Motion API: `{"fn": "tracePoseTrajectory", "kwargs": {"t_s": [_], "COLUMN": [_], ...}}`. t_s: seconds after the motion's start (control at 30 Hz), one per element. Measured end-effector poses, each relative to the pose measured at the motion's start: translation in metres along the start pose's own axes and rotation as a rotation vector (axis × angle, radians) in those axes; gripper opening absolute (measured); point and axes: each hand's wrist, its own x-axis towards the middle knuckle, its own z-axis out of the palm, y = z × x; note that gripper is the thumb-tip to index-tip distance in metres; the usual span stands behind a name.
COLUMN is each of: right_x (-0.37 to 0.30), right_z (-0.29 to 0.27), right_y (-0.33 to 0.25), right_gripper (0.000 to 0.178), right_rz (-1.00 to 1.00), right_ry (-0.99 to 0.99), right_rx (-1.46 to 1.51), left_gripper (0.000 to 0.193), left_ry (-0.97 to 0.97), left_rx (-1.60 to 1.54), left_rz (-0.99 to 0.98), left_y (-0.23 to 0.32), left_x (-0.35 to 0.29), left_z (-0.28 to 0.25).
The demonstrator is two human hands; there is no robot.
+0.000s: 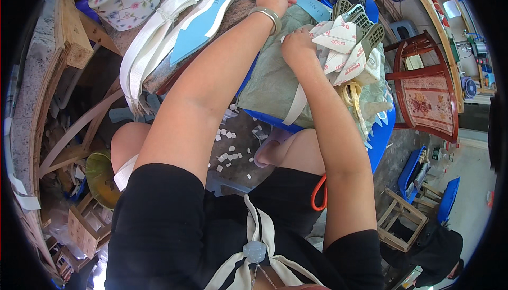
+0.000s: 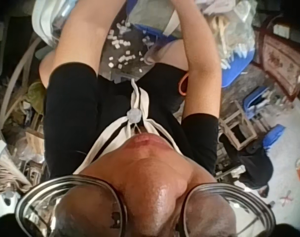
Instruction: Applying white adhesive strips to blue shoe soles in a workshop.
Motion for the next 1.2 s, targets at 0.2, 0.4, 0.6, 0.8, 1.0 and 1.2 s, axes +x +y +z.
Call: {"fn": "tracePoseTrajectory", "kwargs": {"t_s": [0.2,0.4,0.6,0.8,1.0,1.2], "right_x": [-0.003,0.005,0.015,0.025,-0.016,-0.129], "right_z": [0.004,0.003,0.019,0.011,0.013,-0.046], "right_y": [0.006,0.009,0.011,-0.005,-0.026,-0.01], "right_gripper": [0.035,0.035,0.035,0.032,0.022,0.023], "right_rz": [0.098,0.099,-0.022,-0.006,-0.029,-0.009], "right_ry": [-0.03,-0.02,-0.018,0.006,0.49,0.011], "right_rx": [0.077,0.175,0.029,0.072,1.065,1.99], "left_gripper": [0.02,0.021,0.02,0.024,0.029,0.025], "left_ry": [-0.079,-0.123,-0.203,-0.134,-0.191,-0.266], "left_rx": [0.199,-0.289,0.153,-0.17,0.295,-0.502], "left_rz": [0.393,0.229,0.409,0.551,0.521,0.074], "left_y": [0.016,-0.004,0.042,0.119,0.152,0.145], "left_x": [0.004,0.002,0.016,0.039,-0.069,-0.158], "left_z": [0.018,0.018,0.01,-0.052,-0.119,-0.237]}}
